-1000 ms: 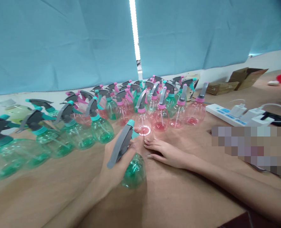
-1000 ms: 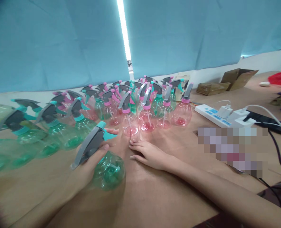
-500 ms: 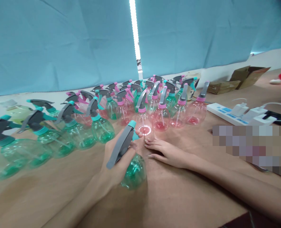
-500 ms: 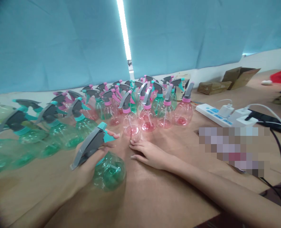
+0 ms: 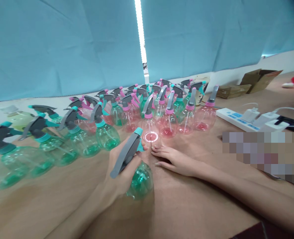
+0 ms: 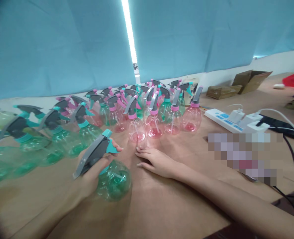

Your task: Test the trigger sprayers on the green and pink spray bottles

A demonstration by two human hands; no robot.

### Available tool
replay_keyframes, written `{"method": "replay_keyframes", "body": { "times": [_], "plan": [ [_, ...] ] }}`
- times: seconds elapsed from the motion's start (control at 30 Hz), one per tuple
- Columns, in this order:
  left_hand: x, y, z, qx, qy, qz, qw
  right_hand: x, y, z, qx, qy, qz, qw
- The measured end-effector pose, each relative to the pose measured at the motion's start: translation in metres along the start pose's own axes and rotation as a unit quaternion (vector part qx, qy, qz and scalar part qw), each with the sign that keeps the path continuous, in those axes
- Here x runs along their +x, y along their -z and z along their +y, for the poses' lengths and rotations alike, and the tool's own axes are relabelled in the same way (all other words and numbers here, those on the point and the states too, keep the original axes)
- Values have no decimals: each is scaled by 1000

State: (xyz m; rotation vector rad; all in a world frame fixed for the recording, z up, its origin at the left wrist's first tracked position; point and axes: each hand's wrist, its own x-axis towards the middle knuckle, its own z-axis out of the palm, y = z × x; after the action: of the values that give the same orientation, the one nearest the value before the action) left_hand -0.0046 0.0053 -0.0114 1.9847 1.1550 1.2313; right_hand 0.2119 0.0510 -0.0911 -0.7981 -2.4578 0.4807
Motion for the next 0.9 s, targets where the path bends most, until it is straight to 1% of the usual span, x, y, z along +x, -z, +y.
{"method": "replay_keyframes", "body": {
  "times": [0.1, 0.27, 0.53, 0.73, 0.9],
  "plan": [
    [0, 1, 3, -5, -5, -12, 1000, -1, -1, 1, 1, -1, 4, 1000],
    [0, 2, 6, -9, -4, -7, 1000, -1, -2, 3, 7, -1, 8, 1000],
    [0, 0, 5, -12, -7, 2, 1000, -1, -2, 2, 12, -4, 9, 1000],
    [4, 1, 6, 3, 31, -11, 999, -1, -1, 2, 1, -3, 1, 1000],
    [2, -1, 9, 6, 34, 7, 999, -1, -1, 2, 0, -5, 1, 1000]
  ]
}}
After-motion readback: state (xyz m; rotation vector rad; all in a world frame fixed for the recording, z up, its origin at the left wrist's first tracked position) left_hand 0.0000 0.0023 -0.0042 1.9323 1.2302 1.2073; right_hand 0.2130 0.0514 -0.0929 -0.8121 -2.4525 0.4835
